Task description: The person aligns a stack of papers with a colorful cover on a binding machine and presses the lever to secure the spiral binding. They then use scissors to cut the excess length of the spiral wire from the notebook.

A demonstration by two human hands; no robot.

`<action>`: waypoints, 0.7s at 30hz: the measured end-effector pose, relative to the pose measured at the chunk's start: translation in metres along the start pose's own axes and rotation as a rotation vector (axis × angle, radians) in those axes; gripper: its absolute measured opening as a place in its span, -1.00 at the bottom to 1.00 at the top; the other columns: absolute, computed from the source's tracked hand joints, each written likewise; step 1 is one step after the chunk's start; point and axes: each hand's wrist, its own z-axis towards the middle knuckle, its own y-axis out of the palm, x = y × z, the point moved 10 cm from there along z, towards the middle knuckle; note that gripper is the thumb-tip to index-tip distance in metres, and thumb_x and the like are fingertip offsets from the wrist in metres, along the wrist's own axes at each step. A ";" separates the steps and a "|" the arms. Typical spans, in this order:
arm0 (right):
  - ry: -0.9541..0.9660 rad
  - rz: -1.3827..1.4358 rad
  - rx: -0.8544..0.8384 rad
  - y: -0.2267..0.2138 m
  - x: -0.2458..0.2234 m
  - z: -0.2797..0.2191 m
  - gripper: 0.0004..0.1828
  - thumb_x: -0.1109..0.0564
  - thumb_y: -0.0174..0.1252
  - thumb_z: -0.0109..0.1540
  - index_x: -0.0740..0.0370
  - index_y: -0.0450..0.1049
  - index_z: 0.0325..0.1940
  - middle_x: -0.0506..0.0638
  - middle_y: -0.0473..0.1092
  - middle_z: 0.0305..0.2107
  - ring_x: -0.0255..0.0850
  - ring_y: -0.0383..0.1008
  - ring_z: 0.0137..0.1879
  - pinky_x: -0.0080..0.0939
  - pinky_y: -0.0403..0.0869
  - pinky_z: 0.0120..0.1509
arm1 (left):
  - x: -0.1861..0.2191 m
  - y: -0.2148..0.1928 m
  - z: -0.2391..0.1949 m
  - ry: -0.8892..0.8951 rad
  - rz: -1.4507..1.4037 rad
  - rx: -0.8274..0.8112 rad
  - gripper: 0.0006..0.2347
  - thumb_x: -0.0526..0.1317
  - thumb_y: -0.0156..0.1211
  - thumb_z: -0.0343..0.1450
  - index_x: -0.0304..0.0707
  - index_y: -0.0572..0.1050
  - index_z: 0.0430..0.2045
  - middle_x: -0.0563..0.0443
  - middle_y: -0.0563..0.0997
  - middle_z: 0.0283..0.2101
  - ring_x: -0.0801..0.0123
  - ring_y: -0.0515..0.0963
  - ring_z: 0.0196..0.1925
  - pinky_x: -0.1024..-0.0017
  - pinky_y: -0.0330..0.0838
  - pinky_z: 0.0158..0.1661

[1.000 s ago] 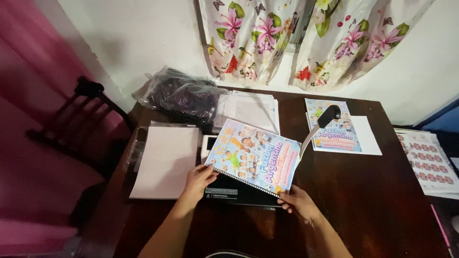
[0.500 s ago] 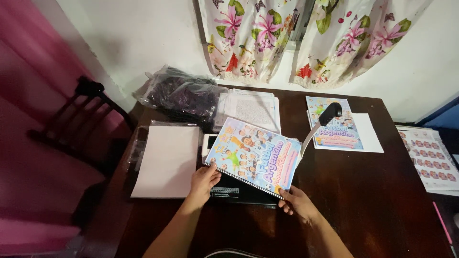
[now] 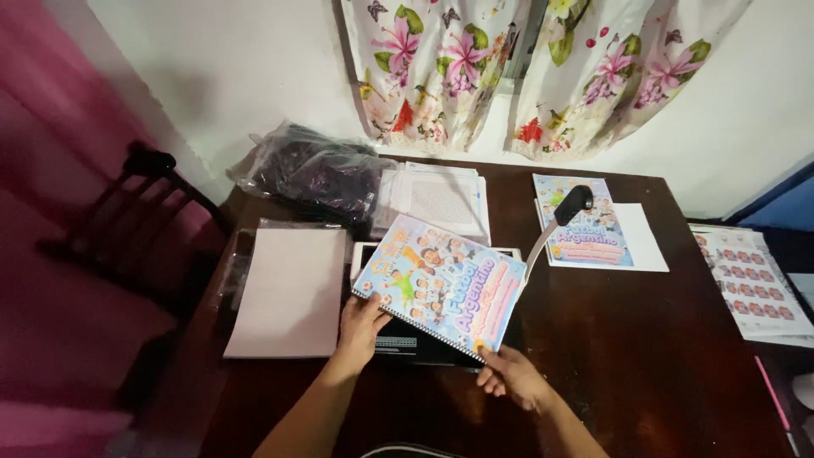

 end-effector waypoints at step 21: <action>-1.473 -0.867 0.525 0.103 -0.294 -0.371 -0.60 0.04 0.51 0.02 0.27 0.52 -0.22 0.08 0.47 -0.22 0.02 0.52 -0.11 -0.09 0.51 -0.05 | 0.168 0.223 -0.231 0.964 0.912 -0.311 -0.79 -0.35 0.45 0.25 -0.30 0.53 -0.33 -0.04 0.69 -0.39 0.42 0.69 -0.35 0.45 0.56 -0.31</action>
